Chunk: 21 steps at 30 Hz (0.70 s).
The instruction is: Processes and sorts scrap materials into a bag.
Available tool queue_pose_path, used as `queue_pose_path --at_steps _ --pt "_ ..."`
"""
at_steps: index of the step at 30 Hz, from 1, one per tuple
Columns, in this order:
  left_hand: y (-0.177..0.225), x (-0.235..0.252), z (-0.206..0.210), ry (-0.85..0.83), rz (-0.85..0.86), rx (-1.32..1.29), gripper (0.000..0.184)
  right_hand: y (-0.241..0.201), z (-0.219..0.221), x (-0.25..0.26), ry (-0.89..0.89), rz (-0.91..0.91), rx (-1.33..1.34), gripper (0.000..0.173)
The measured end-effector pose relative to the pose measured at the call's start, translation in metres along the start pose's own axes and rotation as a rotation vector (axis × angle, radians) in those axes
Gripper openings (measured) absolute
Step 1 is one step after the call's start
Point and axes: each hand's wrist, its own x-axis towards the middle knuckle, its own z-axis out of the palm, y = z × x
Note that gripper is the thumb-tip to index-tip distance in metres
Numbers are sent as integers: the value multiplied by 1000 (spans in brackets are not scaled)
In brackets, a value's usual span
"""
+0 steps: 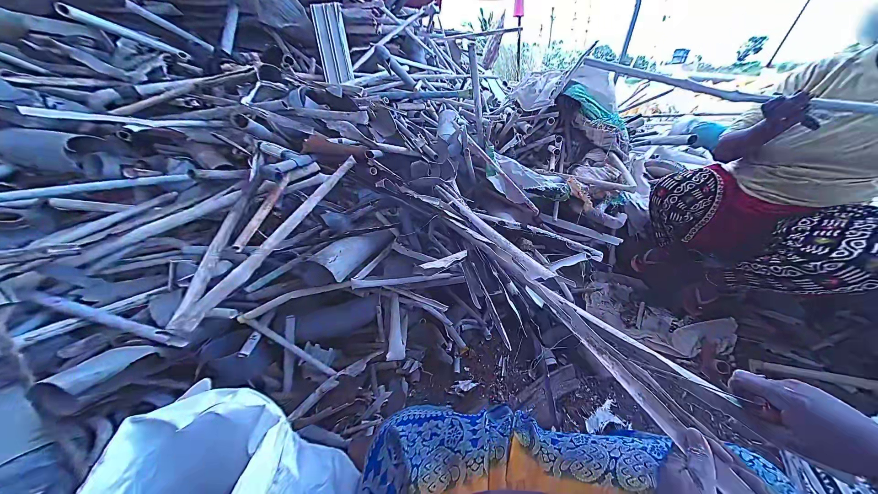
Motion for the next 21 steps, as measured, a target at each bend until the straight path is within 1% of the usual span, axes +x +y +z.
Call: queue_pose_path --at_steps 2,4,6,8,9,10,12,15,18,19,21 --pt "11 17 1 -125 -68 144 49 15 -9 6 22 26 -154 22" --pt "11 29 -12 -316 -121 248 51 25 -19 12 74 52 -255 20" --pt "6 39 -37 -458 -161 389 60 36 -29 19 92 123 -308 21" --pt "4 45 -71 -537 -207 517 57 52 -34 28 146 171 -346 21" --pt "5 47 -89 -535 -236 565 52 61 -35 36 148 211 -361 21" --pt "6 49 -108 -508 -269 611 49 72 -34 47 131 260 -366 22" --pt "14 50 -144 -389 -315 672 47 89 -24 69 14 383 -368 28" --pt "32 49 -196 -119 -283 654 44 92 7 96 -135 482 -331 31" --pt "41 58 -249 161 -226 614 43 88 47 105 -213 533 -269 34" --pt "40 61 -265 274 -214 561 42 88 59 106 -225 545 -254 34" --pt "34 68 -288 536 -183 343 40 85 78 106 -246 557 -212 33"
